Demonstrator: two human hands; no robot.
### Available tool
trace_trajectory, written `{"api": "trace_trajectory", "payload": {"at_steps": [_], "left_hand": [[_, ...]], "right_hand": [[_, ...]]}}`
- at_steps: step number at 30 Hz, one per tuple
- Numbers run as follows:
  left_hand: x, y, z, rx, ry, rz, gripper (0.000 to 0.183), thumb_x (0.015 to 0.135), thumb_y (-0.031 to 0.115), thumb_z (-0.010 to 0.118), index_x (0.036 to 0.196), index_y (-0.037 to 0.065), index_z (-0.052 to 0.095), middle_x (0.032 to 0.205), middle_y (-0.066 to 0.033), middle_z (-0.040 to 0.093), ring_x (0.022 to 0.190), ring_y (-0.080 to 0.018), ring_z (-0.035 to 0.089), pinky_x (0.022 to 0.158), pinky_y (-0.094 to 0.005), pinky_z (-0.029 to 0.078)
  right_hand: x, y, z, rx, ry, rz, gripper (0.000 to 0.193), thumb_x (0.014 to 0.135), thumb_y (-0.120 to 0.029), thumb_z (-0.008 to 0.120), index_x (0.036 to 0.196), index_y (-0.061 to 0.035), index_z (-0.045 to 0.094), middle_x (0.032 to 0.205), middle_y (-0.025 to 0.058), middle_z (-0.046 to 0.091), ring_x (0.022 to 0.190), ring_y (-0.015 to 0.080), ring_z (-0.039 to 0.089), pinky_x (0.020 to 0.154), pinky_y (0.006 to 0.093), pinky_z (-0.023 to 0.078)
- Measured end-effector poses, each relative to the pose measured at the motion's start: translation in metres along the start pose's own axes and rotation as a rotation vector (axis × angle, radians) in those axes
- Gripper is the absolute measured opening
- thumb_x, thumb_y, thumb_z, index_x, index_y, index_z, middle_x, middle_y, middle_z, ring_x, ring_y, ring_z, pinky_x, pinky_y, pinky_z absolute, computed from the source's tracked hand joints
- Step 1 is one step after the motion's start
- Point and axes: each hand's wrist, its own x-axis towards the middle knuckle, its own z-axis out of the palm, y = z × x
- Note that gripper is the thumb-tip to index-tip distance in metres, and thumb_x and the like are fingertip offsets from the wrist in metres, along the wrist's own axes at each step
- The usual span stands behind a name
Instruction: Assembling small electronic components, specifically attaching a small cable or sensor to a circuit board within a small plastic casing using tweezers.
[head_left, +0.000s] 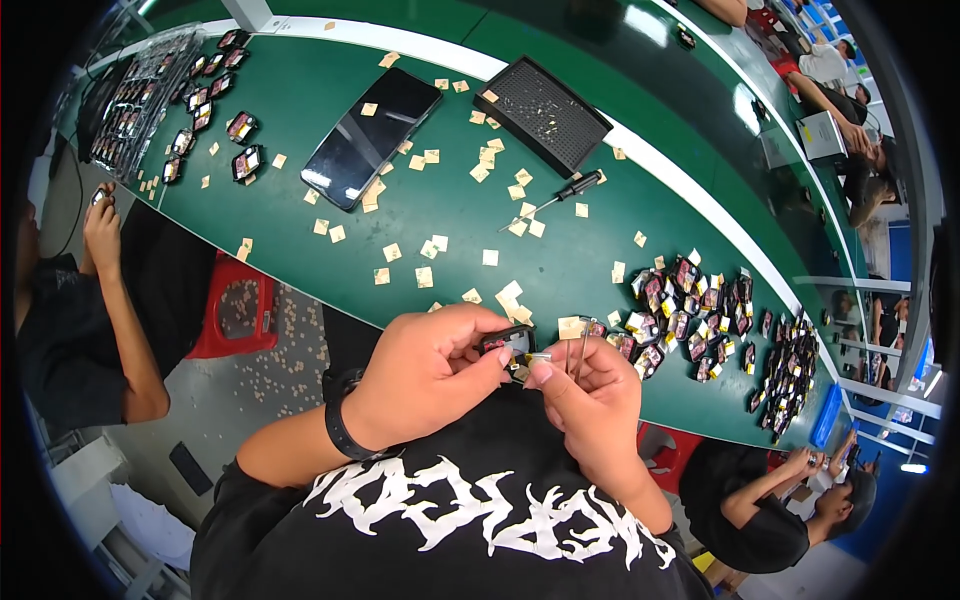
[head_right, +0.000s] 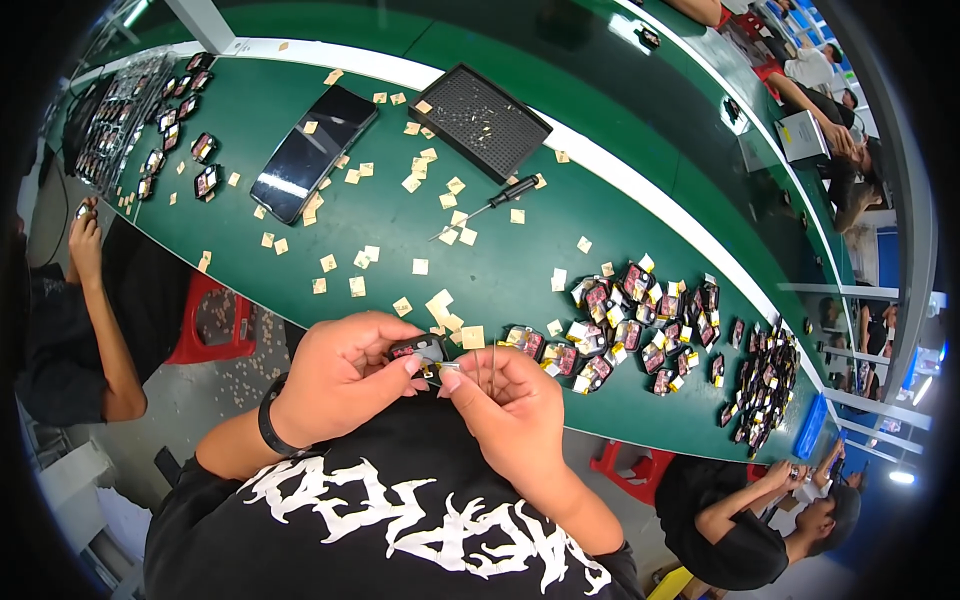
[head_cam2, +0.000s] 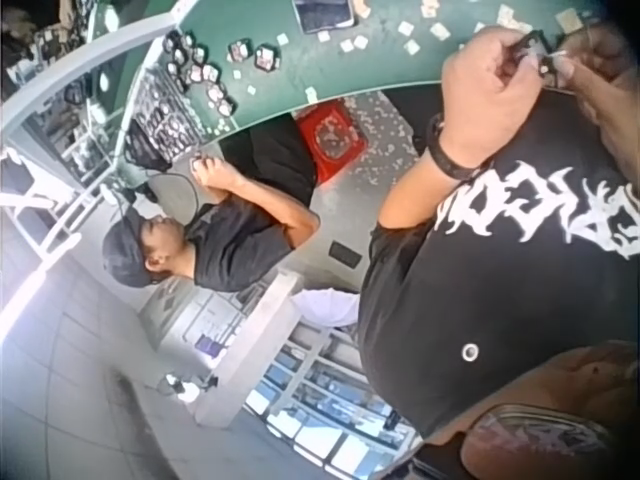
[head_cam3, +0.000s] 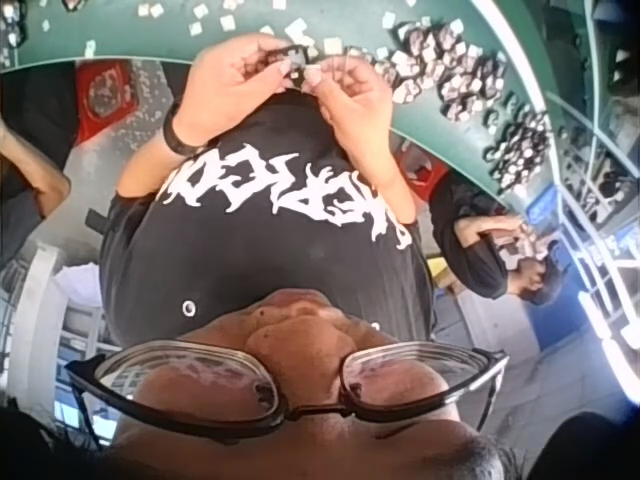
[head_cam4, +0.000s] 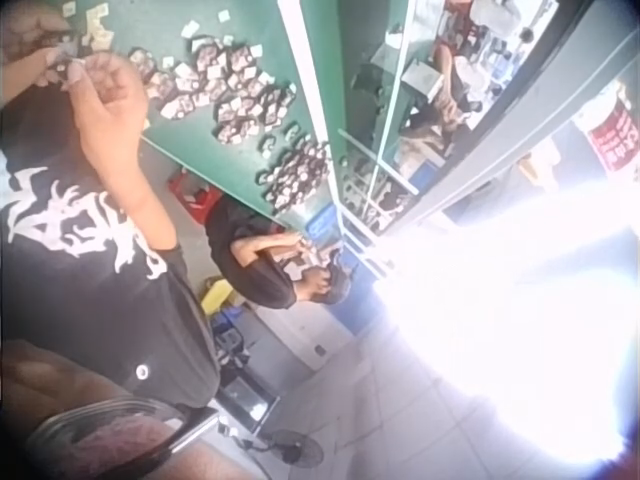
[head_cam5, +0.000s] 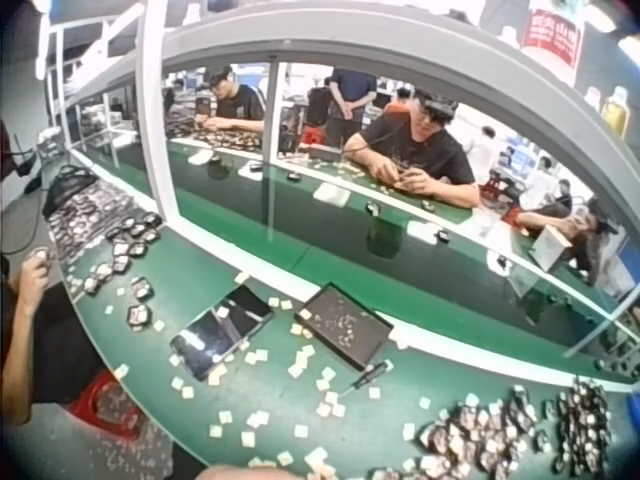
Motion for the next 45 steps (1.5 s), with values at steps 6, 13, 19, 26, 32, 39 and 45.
{"api": "trace_trajectory", "payload": {"at_steps": [6, 13, 19, 26, 32, 39, 45], "left_hand": [[0.002, -0.008, 0.004, -0.055, 0.006, 0.051, 0.018, 0.096, -0.005, 0.061, 0.114, -0.009, 0.061, 0.104, -0.0104, 0.068, 0.095, -0.0133, 0.069, 0.083, -0.0274, 0.061], [0.004, -0.014, 0.002, 0.025, -0.041, 0.050, 0.017, 0.096, -0.008, 0.061, 0.113, -0.009, 0.060, 0.109, -0.0117, 0.069, 0.103, -0.0136, 0.068, 0.089, -0.0277, 0.056], [0.006, -0.019, 0.000, -0.220, -0.129, 0.082, 0.018, 0.097, -0.007, 0.060, 0.115, -0.008, 0.057, 0.112, -0.0124, 0.070, 0.106, -0.0145, 0.067, 0.092, -0.0284, 0.055], [0.003, -0.020, -0.002, -0.458, -0.234, 0.004, 0.016, 0.097, -0.009, 0.057, 0.113, -0.008, 0.057, 0.115, -0.0128, 0.068, 0.106, -0.0149, 0.065, 0.095, -0.0306, 0.053], [-0.001, -0.019, -0.006, -0.387, -0.247, -0.005, 0.015, 0.098, -0.007, 0.056, 0.112, -0.007, 0.057, 0.116, -0.0139, 0.067, 0.106, -0.0162, 0.066, 0.094, -0.0312, 0.054], [-0.002, -0.032, -0.011, -0.479, -0.224, -0.036, 0.014, 0.099, -0.004, 0.057, 0.112, -0.004, 0.056, 0.116, -0.0151, 0.067, 0.105, -0.0202, 0.069, 0.090, -0.0322, 0.058], [0.001, -0.032, -0.014, -0.560, -0.214, -0.145, 0.014, 0.100, -0.002, 0.057, 0.114, -0.003, 0.054, 0.115, -0.0144, 0.067, 0.105, -0.0209, 0.069, 0.090, -0.0329, 0.059]], "right_hand": [[-0.004, 0.009, 0.003, -0.177, 0.080, -0.178, 0.013, 0.093, -0.001, 0.072, 0.102, 0.0046, 0.066, 0.084, 0.0042, 0.071, 0.068, 0.0022, 0.060, 0.056, 0.0178, 0.046], [0.004, 0.019, -0.004, -0.495, 0.145, -0.354, 0.013, 0.085, -0.004, 0.081, 0.089, 0.0047, 0.073, 0.077, 0.0032, 0.070, 0.062, 0.0049, 0.056, 0.054, 0.0221, 0.043], [0.010, 0.013, -0.001, -0.656, 0.112, -0.529, 0.012, 0.084, -0.003, 0.082, 0.089, 0.0044, 0.074, 0.079, 0.0060, 0.068, 0.070, 0.0095, 0.059, 0.058, 0.0242, 0.045], [0.010, 0.018, -0.007, -0.408, 0.078, -0.435, 0.012, 0.086, 0.000, 0.079, 0.095, 0.0039, 0.071, 0.090, 0.0098, 0.071, 0.073, 0.0117, 0.065, 0.061, 0.0218, 0.048], [0.014, -0.002, 0.003, 0.000, -0.069, -0.020, 0.020, 0.091, 0.006, 0.071, 0.104, 0.0067, 0.056, 0.095, 0.0188, 0.071, 0.074, 0.0165, 0.072, 0.067, 0.0292, 0.060], [0.020, -0.002, 0.008, -0.002, -0.064, 0.200, 0.016, 0.093, 0.001, 0.070, 0.106, 0.0026, 0.060, 0.090, 0.0078, 0.069, 0.078, 0.0107, 0.067, 0.069, 0.0223, 0.055], [0.021, -0.001, 0.011, 0.025, -0.044, 0.206, 0.014, 0.096, -0.005, 0.068, 0.108, 0.0007, 0.063, 0.090, 0.0026, 0.069, 0.071, 0.0059, 0.060, 0.063, 0.0188, 0.047]]}}
